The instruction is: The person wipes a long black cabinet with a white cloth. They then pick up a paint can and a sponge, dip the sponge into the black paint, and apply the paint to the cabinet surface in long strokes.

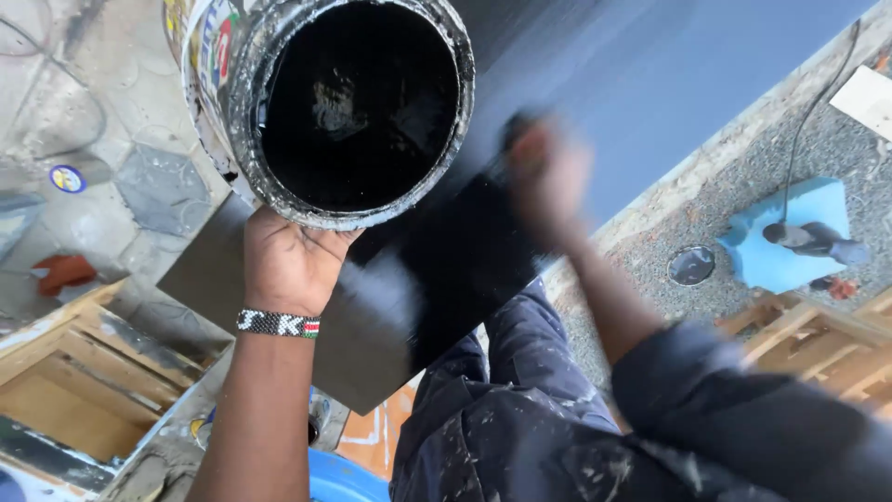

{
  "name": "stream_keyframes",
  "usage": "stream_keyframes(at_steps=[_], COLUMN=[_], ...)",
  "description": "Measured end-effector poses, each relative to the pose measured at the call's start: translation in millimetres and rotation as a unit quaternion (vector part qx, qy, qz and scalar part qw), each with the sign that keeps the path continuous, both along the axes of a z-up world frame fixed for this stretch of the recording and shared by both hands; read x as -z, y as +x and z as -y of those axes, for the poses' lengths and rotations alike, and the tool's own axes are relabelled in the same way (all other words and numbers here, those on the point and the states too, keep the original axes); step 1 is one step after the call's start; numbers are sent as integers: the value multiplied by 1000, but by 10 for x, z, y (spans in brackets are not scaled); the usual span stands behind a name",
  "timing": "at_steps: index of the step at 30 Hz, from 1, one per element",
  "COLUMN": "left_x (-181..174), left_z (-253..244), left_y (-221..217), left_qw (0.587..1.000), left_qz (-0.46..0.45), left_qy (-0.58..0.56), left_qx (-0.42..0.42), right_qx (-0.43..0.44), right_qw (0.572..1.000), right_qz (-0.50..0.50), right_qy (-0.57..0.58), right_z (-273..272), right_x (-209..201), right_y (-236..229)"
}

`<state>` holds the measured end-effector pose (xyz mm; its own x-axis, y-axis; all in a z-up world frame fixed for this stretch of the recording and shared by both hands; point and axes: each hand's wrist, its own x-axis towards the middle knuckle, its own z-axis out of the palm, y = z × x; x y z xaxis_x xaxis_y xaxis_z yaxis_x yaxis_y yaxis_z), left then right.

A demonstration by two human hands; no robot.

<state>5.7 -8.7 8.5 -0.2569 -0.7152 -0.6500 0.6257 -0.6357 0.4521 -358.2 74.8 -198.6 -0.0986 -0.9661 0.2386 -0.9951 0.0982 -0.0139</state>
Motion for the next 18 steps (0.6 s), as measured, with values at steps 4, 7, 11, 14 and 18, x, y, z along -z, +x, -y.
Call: stream_keyframes(at_steps=[4, 7, 11, 14, 18], left_x=[-6, -105, -186, -186, -147], left_z=[111, 205, 197, 136, -84], left_y=[99, 105, 152, 217, 321], left_qw=[999, 999, 999, 998, 999], left_qz=[18, 6, 5, -7, -20], left_qy=[5, -15, -27, -46, -46], left_qx=[42, 43, 40, 34, 5], right_qx=[-67, -94, 17, 14, 42], right_qw=[933, 913, 939, 981, 974], right_qz=[329, 339, 211, 195, 223], right_qy=[133, 206, 271, -10, -11], right_z=[-923, -665, 300, 818, 1014], right_x=[-522, -568, -958, 0, 134], right_y=[2455, 2416, 673, -1600, -2062])
